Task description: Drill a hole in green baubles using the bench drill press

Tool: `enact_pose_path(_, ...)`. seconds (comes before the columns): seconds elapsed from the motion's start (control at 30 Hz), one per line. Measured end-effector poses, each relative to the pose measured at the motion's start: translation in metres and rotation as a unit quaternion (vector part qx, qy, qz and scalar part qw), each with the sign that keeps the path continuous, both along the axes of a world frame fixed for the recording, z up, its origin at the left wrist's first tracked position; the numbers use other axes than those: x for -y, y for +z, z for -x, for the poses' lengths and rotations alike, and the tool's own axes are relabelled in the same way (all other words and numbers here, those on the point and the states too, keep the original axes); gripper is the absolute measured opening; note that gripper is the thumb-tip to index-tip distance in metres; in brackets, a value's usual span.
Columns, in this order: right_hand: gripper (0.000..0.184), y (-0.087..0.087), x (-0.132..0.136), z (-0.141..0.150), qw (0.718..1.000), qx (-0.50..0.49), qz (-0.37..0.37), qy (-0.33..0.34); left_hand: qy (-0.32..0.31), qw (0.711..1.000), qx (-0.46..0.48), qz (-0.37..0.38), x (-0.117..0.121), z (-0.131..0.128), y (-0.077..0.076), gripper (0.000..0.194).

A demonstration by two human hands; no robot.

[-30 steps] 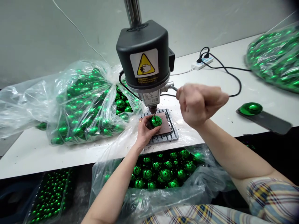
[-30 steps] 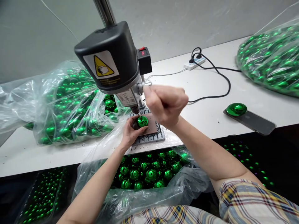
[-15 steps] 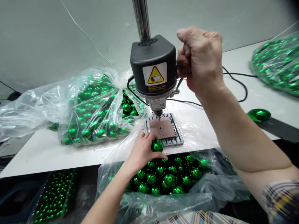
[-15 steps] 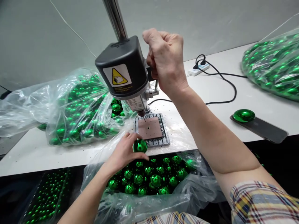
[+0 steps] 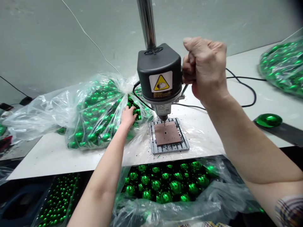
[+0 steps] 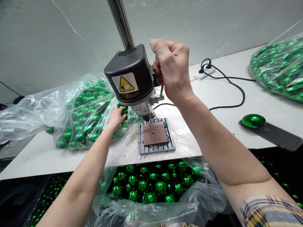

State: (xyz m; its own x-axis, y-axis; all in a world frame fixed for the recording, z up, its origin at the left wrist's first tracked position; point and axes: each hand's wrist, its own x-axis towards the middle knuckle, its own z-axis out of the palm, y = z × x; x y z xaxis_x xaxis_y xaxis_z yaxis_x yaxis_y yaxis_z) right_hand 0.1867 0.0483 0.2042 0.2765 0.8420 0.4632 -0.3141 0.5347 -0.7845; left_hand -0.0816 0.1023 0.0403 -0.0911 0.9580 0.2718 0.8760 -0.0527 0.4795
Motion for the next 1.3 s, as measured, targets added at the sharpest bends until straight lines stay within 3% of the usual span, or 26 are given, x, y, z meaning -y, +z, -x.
enact_pose_path(0.1,0.053,-0.001,0.001,-0.001,1.000,-0.010,-0.009,0.018,-0.004,0.981,0.176,-0.078,0.020,-0.001,0.013,0.031)
enact_pose_path(0.2,0.054,-0.002,0.002,0.000,1.000,-0.013,-0.013,0.019,-0.051,0.900,0.428,-0.063,0.057,-0.012,0.032,0.038)
enact_pose_path(0.3,0.054,-0.002,0.002,0.001,0.999,-0.018,-0.030,0.017,-0.108,0.823,0.557,0.035,0.097,-0.031,0.039,0.038)
enact_pose_path(0.43,0.053,-0.003,0.002,0.000,0.999,-0.008,-0.033,0.014,-0.112,0.767,0.619,0.128,0.132,-0.057,0.021,0.040)
enact_pose_path(0.57,0.052,-0.002,-0.002,-0.005,0.999,0.025,-0.020,0.032,-0.129,0.729,0.634,0.224,0.142,-0.071,-0.007,0.043)
enact_pose_path(0.67,0.049,-0.002,-0.005,-0.008,0.998,0.040,-0.032,0.046,-0.134,0.727,0.626,0.248,0.143,-0.074,-0.020,0.048)
enact_pose_path(0.83,0.050,-0.003,-0.007,-0.007,0.997,0.064,-0.024,0.029,-0.104,0.757,0.622,0.171,0.140,-0.075,-0.027,0.041)
enact_pose_path(0.97,0.051,-0.004,-0.010,-0.007,0.996,0.077,-0.029,0.026,-0.080,0.775,0.604,0.167,0.133,-0.076,-0.034,0.039)
enact_pose_path(1.13,0.049,-0.007,-0.014,-0.007,0.996,0.071,-0.049,0.032,-0.030,0.787,0.609,0.092,0.122,-0.081,-0.046,0.056)
enact_pose_path(1.3,0.050,-0.007,-0.014,-0.006,0.996,0.074,-0.044,0.011,-0.052,0.832,0.551,0.035,0.110,-0.091,-0.057,0.060)
